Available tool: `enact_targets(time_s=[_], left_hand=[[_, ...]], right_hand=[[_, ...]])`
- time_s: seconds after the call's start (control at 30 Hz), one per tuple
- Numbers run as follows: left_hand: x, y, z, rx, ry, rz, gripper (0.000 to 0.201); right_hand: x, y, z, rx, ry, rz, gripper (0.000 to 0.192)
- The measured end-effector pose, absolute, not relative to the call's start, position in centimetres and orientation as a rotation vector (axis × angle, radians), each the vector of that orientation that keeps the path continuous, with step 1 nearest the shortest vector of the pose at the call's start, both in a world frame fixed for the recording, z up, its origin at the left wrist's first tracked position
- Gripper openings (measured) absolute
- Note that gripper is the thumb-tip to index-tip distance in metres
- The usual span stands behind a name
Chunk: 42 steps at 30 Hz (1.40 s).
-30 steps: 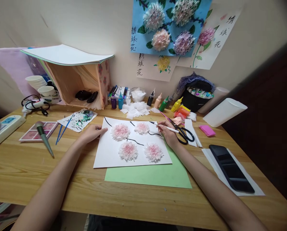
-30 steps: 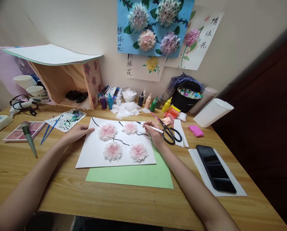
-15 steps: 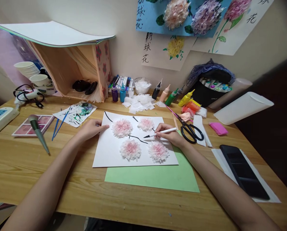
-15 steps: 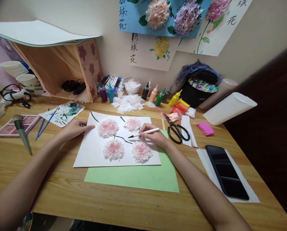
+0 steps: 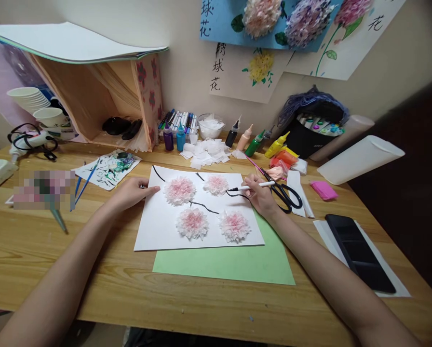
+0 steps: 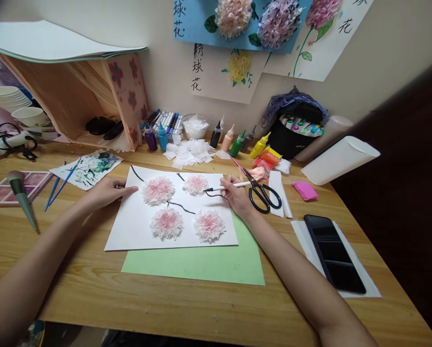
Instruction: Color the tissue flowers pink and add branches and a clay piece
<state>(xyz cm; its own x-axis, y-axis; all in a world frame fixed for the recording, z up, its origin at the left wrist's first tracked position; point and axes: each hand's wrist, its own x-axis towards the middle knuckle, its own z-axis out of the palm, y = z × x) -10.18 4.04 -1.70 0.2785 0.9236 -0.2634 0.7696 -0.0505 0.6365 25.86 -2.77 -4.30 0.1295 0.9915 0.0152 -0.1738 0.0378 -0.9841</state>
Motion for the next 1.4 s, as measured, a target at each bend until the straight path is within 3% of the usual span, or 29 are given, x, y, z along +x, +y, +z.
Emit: enact_targets(time_s=[0.3, 1.4], left_hand=[[-10.1, 4.0, -1.6, 1.858, 1.548, 0.276, 0.048], [-10.3, 4.2, -1.9, 1.92, 1.531, 0.27, 0.046]], right_hand=[[24.9, -4.2, -3.9, -1.163, -1.426, 1.247, 0.021], [25.4, -3.7, -4.3, -1.143, -1.59, 1.278, 0.028]])
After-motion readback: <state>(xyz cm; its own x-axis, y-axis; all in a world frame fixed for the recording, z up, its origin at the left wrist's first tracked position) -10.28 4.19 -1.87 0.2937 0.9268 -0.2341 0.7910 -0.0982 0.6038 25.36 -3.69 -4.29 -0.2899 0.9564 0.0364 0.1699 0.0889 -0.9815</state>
